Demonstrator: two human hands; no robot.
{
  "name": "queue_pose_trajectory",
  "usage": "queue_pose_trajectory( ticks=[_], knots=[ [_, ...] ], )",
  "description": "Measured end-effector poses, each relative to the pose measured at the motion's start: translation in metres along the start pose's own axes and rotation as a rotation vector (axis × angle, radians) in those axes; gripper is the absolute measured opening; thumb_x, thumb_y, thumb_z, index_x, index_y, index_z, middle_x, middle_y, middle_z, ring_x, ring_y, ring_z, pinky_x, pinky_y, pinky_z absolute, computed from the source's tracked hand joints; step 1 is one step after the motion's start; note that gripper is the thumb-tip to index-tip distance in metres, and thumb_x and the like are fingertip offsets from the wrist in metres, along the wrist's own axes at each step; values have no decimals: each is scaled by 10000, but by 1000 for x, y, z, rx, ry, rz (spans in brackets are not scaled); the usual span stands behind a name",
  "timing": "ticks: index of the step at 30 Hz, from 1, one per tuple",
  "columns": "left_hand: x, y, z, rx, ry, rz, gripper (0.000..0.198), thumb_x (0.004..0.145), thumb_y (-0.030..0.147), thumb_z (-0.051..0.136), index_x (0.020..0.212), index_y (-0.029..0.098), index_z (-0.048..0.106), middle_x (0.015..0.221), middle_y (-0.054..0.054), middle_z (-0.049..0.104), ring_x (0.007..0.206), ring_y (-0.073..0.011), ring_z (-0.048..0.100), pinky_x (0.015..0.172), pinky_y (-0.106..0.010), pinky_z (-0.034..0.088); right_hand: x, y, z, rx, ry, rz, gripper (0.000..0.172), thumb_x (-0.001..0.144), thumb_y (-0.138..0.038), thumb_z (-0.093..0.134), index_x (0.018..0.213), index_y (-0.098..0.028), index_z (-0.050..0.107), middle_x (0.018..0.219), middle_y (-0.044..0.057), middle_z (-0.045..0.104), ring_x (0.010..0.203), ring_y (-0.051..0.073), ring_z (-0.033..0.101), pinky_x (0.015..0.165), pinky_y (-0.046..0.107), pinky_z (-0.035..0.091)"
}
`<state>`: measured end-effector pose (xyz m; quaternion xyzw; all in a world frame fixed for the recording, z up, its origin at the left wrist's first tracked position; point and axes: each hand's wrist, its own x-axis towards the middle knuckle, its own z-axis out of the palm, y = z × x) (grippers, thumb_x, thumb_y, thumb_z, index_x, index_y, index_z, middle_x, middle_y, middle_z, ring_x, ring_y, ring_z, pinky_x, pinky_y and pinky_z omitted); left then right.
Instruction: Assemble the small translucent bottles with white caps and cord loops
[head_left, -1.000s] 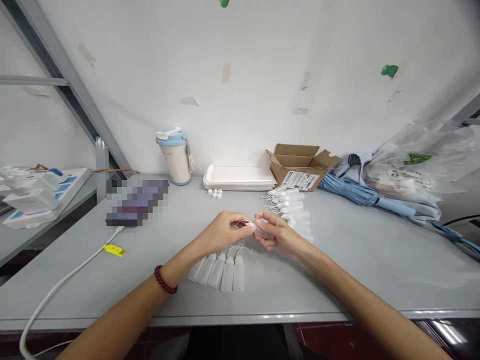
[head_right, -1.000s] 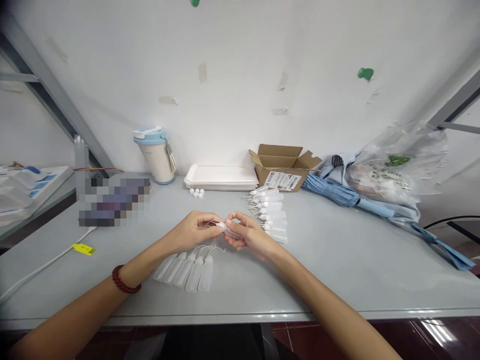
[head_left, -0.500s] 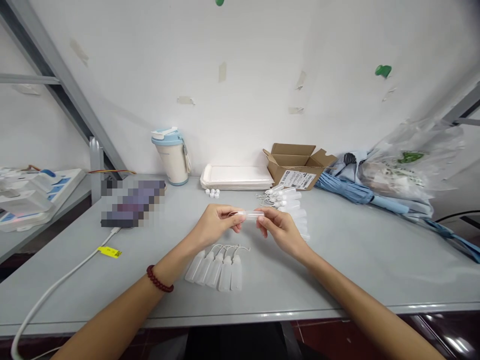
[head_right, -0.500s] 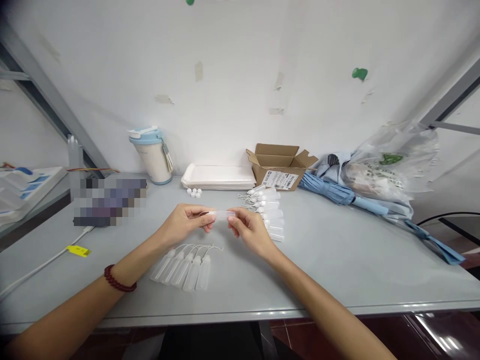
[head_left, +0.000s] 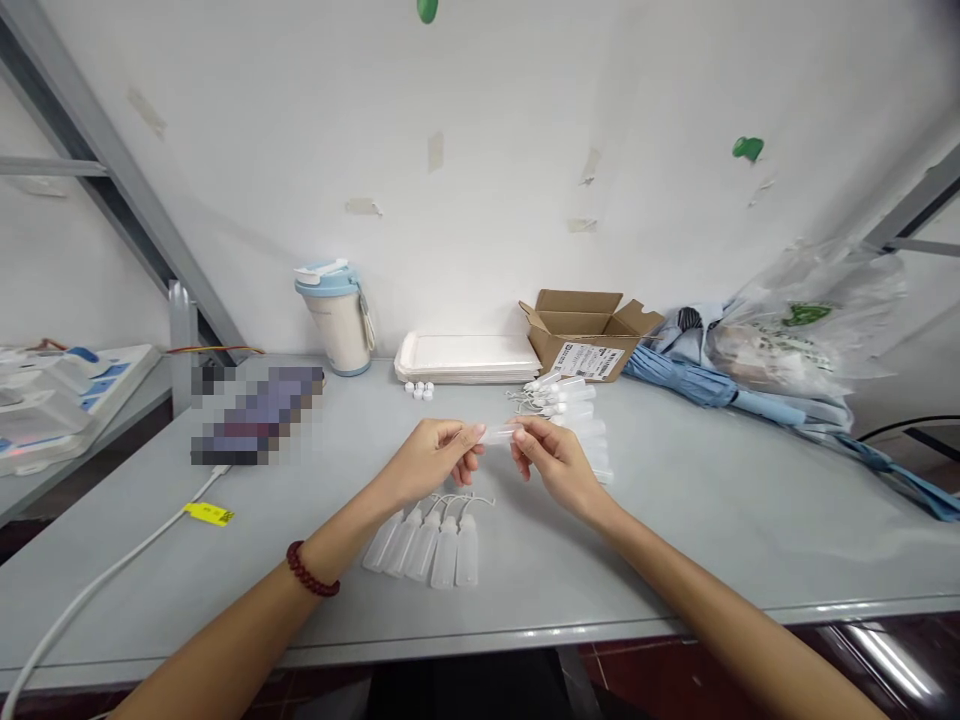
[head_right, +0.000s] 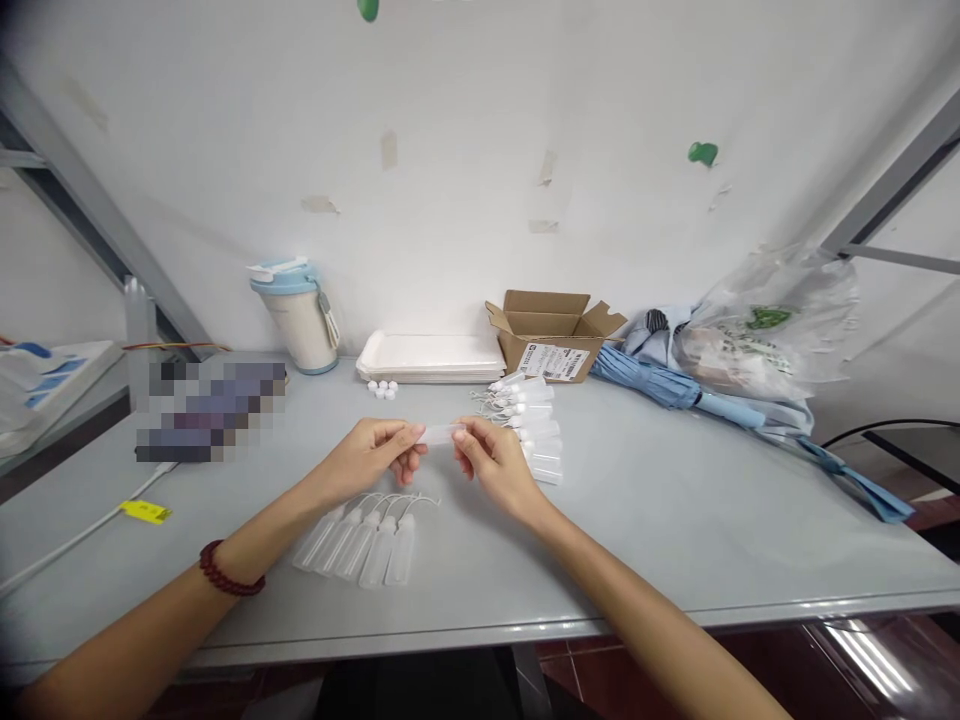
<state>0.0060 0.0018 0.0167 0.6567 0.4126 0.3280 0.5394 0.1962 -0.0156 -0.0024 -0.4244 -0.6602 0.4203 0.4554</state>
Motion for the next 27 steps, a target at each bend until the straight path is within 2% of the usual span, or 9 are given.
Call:
queue_pose_trajectory(
  ticks=[3,7,11,13,17,22,27],
  knots=[
    [-2,0,1,37,-13,40,400,824,460,531,592,136,564,576,-3,588,497,-104,559,525,-229,463,-2,-2,1,-54,27,13,331,874,-490,453,808,-176,537,531,-41,478,436,103,443,480,261,352],
    [-5,-1,4,172,78,130,286,804,393,575,674,143,617,597,2,611,575,-122,578,559,-221,448,-2,-3,2,-84,33,43,393,886,-495,428,631,-196,436,458,-45,460,406,99,438,495,263,348],
    [-6,-4,4,342,155,263,246,802,343,585,668,147,648,600,6,607,589,-116,537,566,-219,413,-1,-2,2,-33,10,99,431,878,-519,430,589,-202,392,433,-46,450,383,96,421,468,257,337],
    [-5,-3,3,326,169,274,219,784,343,612,697,149,664,616,6,609,605,-118,534,571,-218,413,-1,-3,2,15,8,107,437,875,-522,436,581,-205,372,442,-49,434,386,96,421,457,255,339],
    [-4,1,3,143,107,166,306,812,421,567,718,141,647,664,-15,635,606,-126,578,582,-226,461,-2,-4,3,5,43,45,416,893,-494,428,601,-198,399,487,-47,432,437,103,450,505,262,364],
    [-3,3,6,30,-8,-39,447,877,506,418,670,137,565,558,6,570,445,-100,535,461,-220,435,-4,-1,4,-96,80,-55,346,918,-459,398,742,-185,515,534,-35,485,496,113,477,571,271,389],
    [-4,4,8,-38,22,-105,449,845,529,468,632,140,539,504,27,527,409,-85,503,435,-207,415,-5,-7,4,-90,53,-19,354,902,-488,416,764,-179,520,538,-35,491,486,109,484,531,258,381]
  ],
)
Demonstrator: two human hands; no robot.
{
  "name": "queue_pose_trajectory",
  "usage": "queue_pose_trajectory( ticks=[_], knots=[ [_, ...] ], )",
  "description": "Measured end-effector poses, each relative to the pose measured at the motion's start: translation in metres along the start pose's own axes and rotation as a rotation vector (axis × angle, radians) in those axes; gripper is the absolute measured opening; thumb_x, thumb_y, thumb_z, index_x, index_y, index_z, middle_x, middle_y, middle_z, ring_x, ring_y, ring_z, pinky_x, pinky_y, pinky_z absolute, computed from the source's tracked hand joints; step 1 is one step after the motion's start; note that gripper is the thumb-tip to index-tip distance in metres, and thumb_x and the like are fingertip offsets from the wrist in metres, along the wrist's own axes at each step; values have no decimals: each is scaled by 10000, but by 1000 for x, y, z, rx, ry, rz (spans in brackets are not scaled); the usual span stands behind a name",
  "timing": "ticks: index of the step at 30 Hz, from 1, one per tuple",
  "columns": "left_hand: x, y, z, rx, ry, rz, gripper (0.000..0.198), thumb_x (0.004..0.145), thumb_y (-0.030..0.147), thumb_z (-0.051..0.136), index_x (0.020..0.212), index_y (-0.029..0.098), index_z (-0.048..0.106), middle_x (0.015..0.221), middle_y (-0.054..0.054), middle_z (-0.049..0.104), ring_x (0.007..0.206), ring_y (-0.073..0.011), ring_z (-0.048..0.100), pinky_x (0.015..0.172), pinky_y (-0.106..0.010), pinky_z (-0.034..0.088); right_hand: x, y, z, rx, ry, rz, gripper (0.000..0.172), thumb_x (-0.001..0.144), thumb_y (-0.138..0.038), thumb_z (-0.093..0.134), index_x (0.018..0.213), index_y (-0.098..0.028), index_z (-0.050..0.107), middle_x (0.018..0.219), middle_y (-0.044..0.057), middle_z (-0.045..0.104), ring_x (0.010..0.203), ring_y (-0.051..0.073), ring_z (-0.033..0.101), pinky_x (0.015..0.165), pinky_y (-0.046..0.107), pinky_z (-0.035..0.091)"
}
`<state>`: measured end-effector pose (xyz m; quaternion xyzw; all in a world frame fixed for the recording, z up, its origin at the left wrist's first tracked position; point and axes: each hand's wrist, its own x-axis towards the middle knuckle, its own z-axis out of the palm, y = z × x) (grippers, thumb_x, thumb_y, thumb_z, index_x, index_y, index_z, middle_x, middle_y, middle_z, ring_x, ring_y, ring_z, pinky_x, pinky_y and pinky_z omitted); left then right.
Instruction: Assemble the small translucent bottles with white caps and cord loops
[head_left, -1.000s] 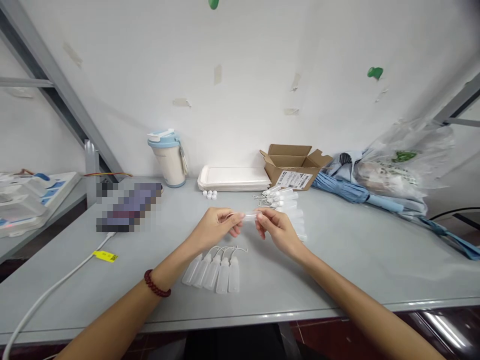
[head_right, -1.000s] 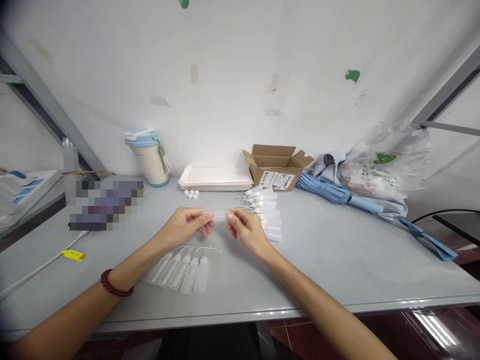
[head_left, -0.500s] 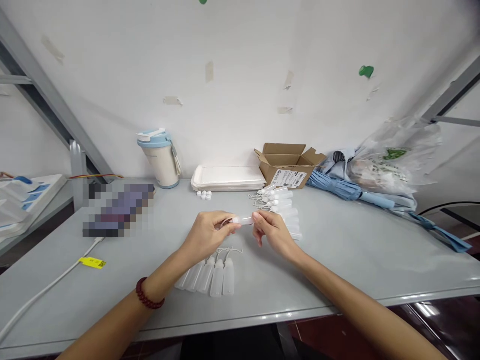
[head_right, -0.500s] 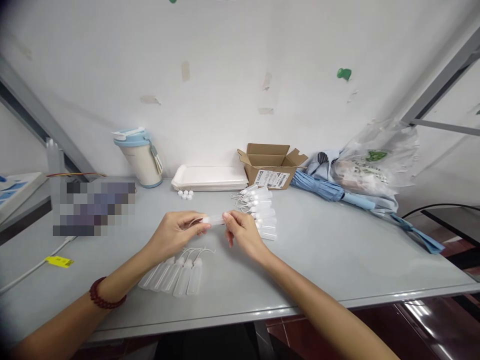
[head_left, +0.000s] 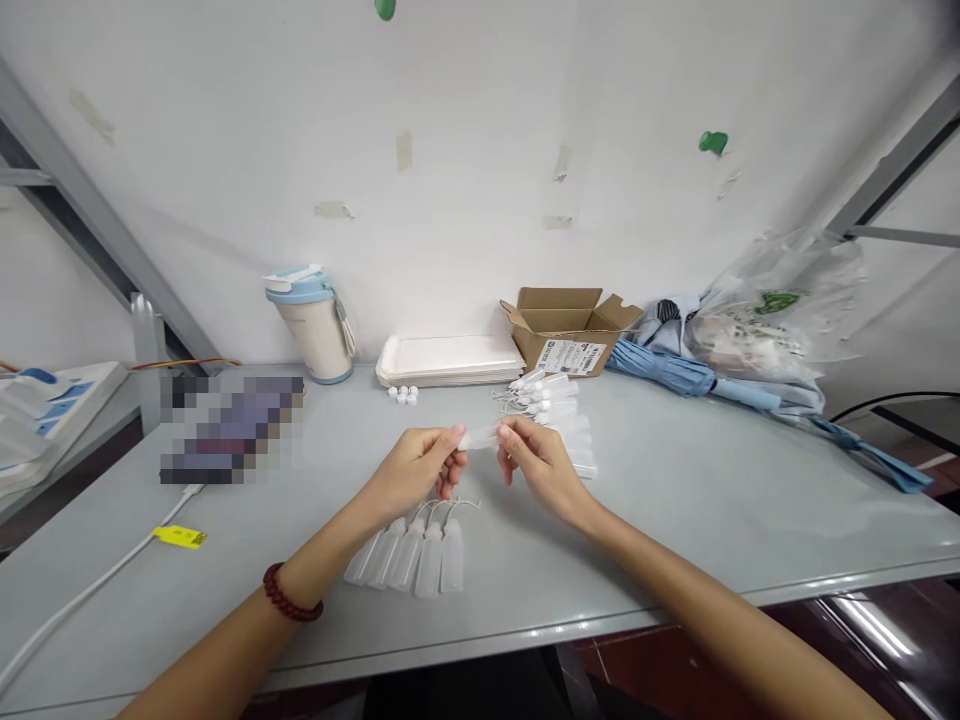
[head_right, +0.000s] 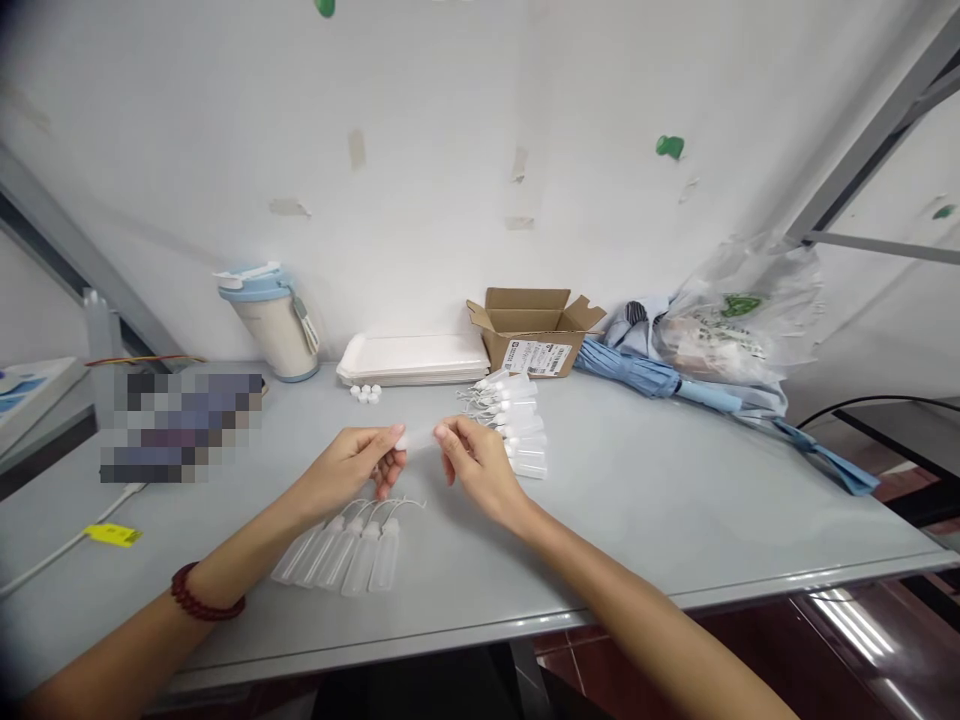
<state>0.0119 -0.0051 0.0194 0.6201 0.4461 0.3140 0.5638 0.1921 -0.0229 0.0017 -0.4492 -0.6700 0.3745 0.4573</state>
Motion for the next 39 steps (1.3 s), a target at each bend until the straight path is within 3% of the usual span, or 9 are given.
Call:
queue_pose_trajectory(
  ticks=[5,14,21,27,29,33,36,39],
  knots=[
    [-1,1,-1,8,37,-34,452,837,523,479,610,137,547,482,30,510,386,-79,481,422,-207,393,-2,-7,0,-56,-25,27,360,859,-509,479,812,-163,567,526,-47,462,449,94,450,475,239,347],
    [-7,1,5,115,96,134,359,817,424,537,568,167,505,459,39,505,446,-99,499,492,-218,425,0,-4,-3,38,-91,146,400,854,-541,461,667,-187,453,431,-75,399,356,69,362,403,219,290],
    [-9,-3,5,262,111,216,250,823,399,545,714,175,554,561,14,607,527,-131,584,521,-228,440,3,3,1,440,-152,343,474,738,-557,611,560,-204,349,463,-86,296,374,55,287,304,187,256],
    [-8,-2,3,292,82,274,197,826,351,548,740,174,554,632,-1,632,574,-140,625,530,-227,456,3,-2,0,526,-193,468,430,711,-517,662,588,-180,426,497,-97,238,381,42,259,298,169,212],
    [-8,-2,3,266,89,265,199,811,358,568,735,174,555,650,-4,643,581,-141,628,546,-233,476,4,-4,-4,480,-219,455,440,715,-519,657,572,-182,414,492,-94,255,379,44,278,308,179,226],
    [-2,-6,-2,259,137,272,199,776,358,599,829,166,599,745,-27,681,663,-158,644,643,-272,515,14,-4,-22,219,-175,317,403,733,-502,641,595,-174,453,470,-57,425,394,64,376,379,209,281],
    [7,-11,-16,375,268,275,254,773,354,581,933,159,611,847,-60,691,779,-188,651,710,-307,518,22,-3,-46,98,-64,240,339,731,-470,642,663,-168,503,491,-51,473,415,66,377,415,216,281],
    [18,-19,-35,527,432,287,229,807,350,514,878,155,611,863,-75,693,819,-203,641,735,-320,501,25,-2,-74,74,39,176,284,715,-405,655,662,-173,501,550,-36,499,470,78,413,435,219,299]
  ],
)
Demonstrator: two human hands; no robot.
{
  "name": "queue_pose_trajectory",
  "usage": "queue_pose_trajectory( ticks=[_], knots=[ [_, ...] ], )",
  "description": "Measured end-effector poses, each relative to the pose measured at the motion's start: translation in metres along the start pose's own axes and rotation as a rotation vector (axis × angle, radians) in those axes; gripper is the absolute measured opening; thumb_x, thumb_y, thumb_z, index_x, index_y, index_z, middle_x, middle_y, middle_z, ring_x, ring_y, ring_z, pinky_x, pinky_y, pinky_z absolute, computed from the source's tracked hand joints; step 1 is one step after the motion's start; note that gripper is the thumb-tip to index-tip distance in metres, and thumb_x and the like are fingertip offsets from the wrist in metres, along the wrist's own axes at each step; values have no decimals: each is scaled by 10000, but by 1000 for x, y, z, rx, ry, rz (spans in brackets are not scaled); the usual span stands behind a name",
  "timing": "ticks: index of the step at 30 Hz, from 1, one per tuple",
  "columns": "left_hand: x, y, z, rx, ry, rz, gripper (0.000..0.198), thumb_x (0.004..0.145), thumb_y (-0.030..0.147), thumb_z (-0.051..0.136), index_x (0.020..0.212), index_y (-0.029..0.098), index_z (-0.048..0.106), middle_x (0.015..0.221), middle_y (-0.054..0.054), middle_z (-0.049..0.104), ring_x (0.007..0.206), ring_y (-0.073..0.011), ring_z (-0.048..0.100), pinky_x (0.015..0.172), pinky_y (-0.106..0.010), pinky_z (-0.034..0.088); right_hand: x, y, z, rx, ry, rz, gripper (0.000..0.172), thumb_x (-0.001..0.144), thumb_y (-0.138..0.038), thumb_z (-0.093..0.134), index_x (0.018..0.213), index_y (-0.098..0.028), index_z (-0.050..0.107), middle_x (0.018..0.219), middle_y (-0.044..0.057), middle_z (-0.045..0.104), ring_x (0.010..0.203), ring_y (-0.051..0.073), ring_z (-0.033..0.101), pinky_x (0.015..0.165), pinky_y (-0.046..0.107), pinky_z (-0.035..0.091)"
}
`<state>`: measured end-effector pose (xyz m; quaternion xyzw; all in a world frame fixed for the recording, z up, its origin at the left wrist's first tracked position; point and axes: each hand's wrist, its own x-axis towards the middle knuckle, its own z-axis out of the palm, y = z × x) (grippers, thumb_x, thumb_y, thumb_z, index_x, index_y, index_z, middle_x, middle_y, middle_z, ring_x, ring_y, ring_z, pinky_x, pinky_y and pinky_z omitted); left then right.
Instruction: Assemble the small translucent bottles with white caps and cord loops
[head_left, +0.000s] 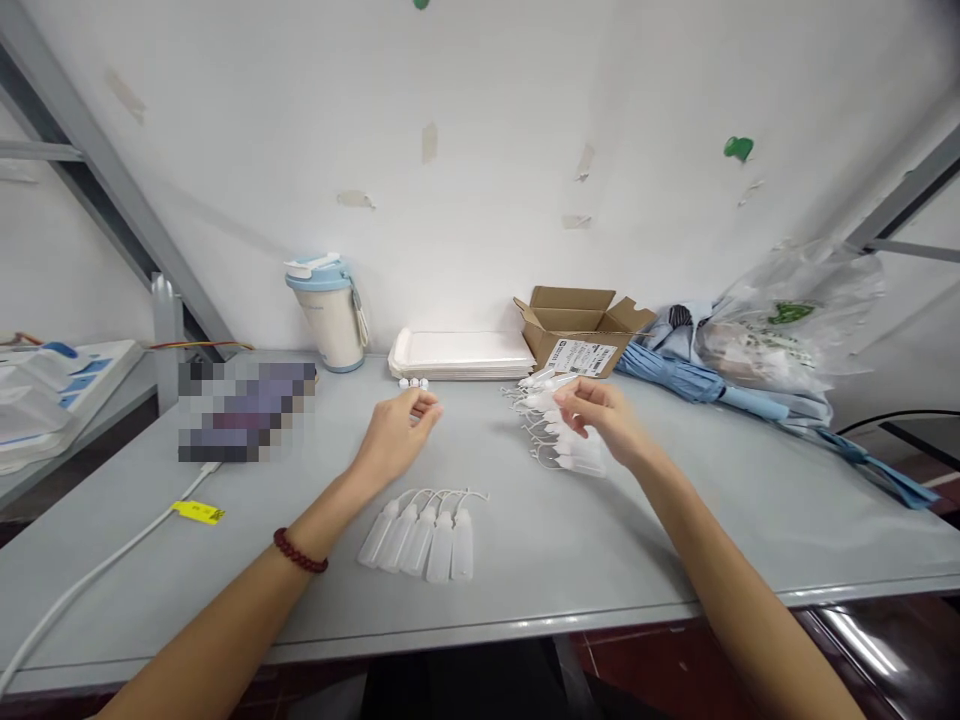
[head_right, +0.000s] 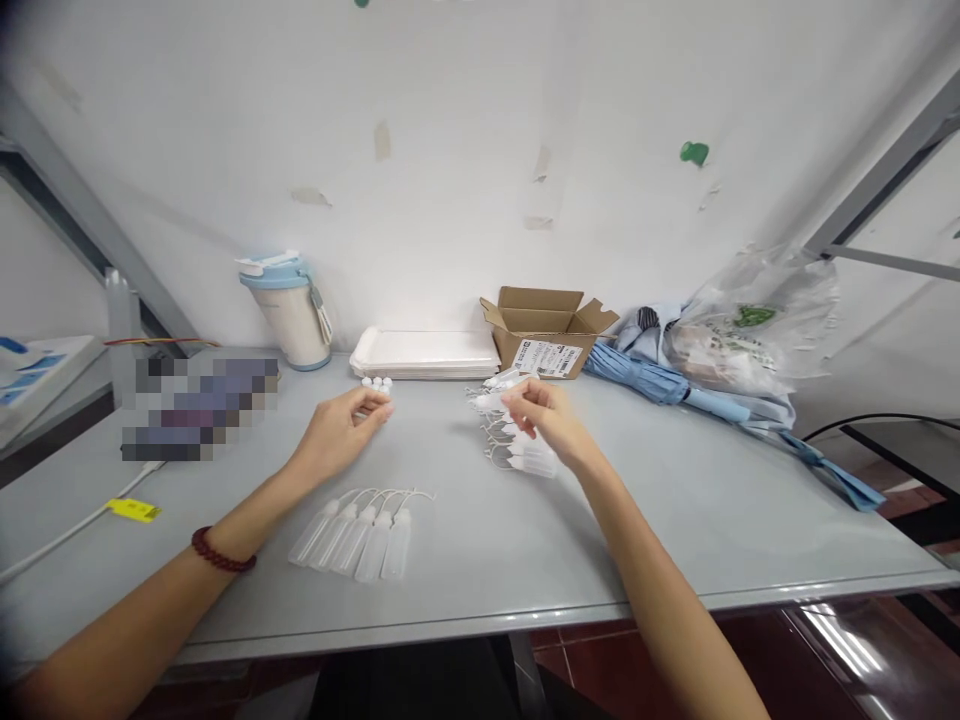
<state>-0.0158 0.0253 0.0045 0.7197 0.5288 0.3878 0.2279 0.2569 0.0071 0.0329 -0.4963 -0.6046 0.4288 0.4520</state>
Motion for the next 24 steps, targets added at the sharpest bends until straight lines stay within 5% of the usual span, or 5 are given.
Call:
queue_pose_trajectory(
  ticks=[8,14,24],
  knots=[
    [22,-48,-2,320,167,105,227,766,195,482,953,148,603,975,-109,643,871,-229,607,831,-376,477,-7,-7,-39,-232,-141,90,239,671,-325,657,699,-180,469,601,-32,507,510,80,387,467,228,265],
    [27,-59,12,331,39,325,352,815,176,425,1142,131,547,1227,-138,549,1115,-269,506,983,-438,401,-7,-3,-44,-259,-202,124,323,634,-344,692,675,-189,411,604,-66,412,544,74,349,500,219,229],
    [29,-63,19,334,-36,319,297,817,194,434,1053,150,609,1209,-124,563,1145,-271,498,1017,-467,379,-13,-6,-58,-346,-371,221,357,602,-409,734,674,-191,460,577,-57,444,534,86,368,493,228,230]
  ],
)
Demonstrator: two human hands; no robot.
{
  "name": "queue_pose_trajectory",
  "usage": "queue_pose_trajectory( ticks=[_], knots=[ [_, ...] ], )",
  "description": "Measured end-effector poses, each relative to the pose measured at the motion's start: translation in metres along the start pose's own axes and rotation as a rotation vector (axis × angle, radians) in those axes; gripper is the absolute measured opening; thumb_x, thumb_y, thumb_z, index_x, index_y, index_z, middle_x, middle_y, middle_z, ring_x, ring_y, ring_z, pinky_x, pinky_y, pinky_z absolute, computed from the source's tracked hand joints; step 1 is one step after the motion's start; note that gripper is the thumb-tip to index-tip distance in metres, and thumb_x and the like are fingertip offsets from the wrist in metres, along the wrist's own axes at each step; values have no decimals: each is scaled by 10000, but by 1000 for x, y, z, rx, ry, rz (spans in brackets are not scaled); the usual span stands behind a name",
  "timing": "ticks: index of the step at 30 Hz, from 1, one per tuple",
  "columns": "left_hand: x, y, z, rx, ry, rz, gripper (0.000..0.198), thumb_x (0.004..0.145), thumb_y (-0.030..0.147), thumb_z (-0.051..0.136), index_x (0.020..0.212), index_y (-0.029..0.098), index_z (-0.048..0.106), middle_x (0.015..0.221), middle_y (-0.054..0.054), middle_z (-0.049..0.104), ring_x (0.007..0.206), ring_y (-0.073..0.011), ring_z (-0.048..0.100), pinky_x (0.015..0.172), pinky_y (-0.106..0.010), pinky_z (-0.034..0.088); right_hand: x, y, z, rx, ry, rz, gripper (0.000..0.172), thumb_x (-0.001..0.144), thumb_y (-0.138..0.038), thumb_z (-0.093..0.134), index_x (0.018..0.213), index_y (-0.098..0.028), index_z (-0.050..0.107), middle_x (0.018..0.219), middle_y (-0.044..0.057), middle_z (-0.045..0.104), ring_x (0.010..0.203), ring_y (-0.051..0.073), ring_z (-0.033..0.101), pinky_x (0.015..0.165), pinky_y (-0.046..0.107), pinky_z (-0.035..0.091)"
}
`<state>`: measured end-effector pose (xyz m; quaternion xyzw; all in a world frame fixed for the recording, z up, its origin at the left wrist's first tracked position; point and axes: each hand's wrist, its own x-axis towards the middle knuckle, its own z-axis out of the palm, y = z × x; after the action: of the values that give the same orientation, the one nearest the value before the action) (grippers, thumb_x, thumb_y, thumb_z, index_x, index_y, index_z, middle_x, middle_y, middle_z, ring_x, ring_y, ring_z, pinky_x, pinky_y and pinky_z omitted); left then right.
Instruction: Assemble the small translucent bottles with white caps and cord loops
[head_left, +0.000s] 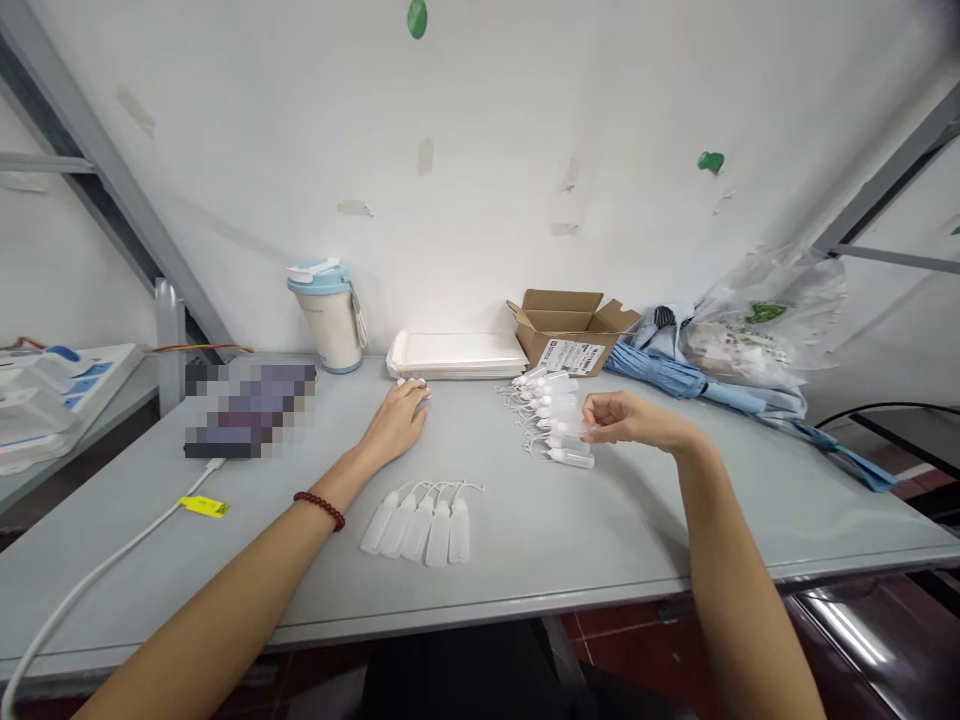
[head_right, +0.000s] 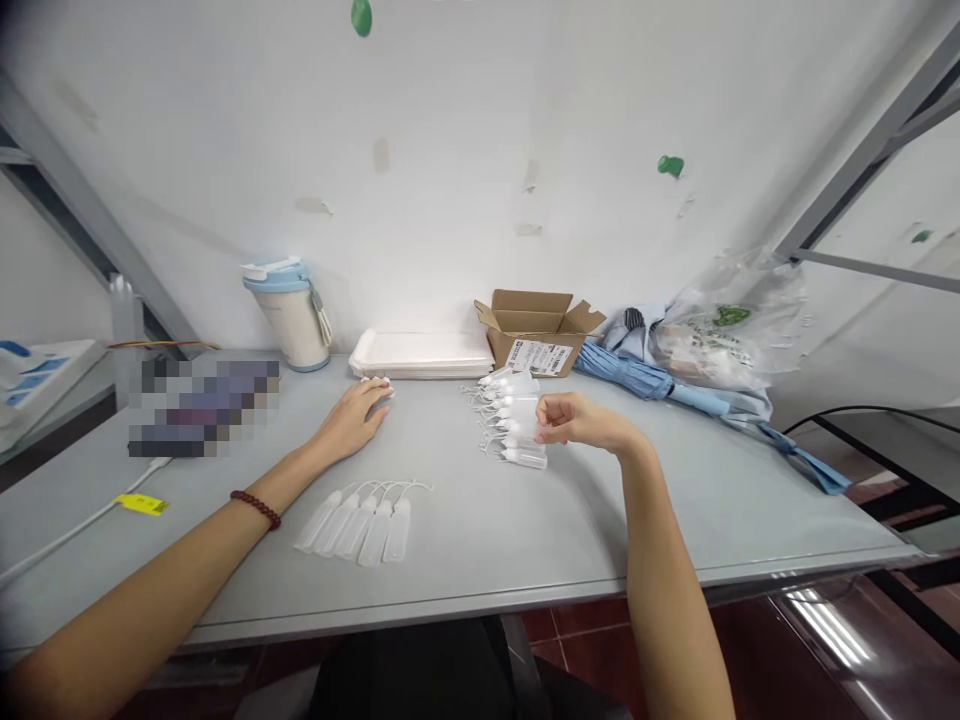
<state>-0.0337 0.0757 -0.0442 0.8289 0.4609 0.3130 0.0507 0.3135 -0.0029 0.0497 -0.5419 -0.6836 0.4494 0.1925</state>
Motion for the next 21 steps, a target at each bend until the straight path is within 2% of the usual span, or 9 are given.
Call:
queue_pose_trajectory(
  ticks=[8,14,21],
  knots=[
    [-1,7,-2,-19,-6,-2,251,819,170,444,980,154,635,1150,-123,580,1115,-275,513,983,-464,407,3,9,-3,-29,35,35,338,575,-363,760,667,-184,489,572,-50,490,542,97,409,500,225,240],
    [-4,12,-4,-7,-12,-5,204,805,121,468,915,151,637,1101,-117,582,1053,-249,540,940,-426,446,9,13,-4,-109,110,44,286,628,-402,721,668,-182,542,590,-26,520,534,105,437,513,248,300],
    [-5,18,-6,-13,-36,-24,193,814,98,458,894,127,631,1048,-127,577,1013,-244,545,903,-406,464,15,22,-1,-148,200,111,352,585,-468,720,675,-189,526,594,1,561,532,123,480,425,231,266]
  ],
)
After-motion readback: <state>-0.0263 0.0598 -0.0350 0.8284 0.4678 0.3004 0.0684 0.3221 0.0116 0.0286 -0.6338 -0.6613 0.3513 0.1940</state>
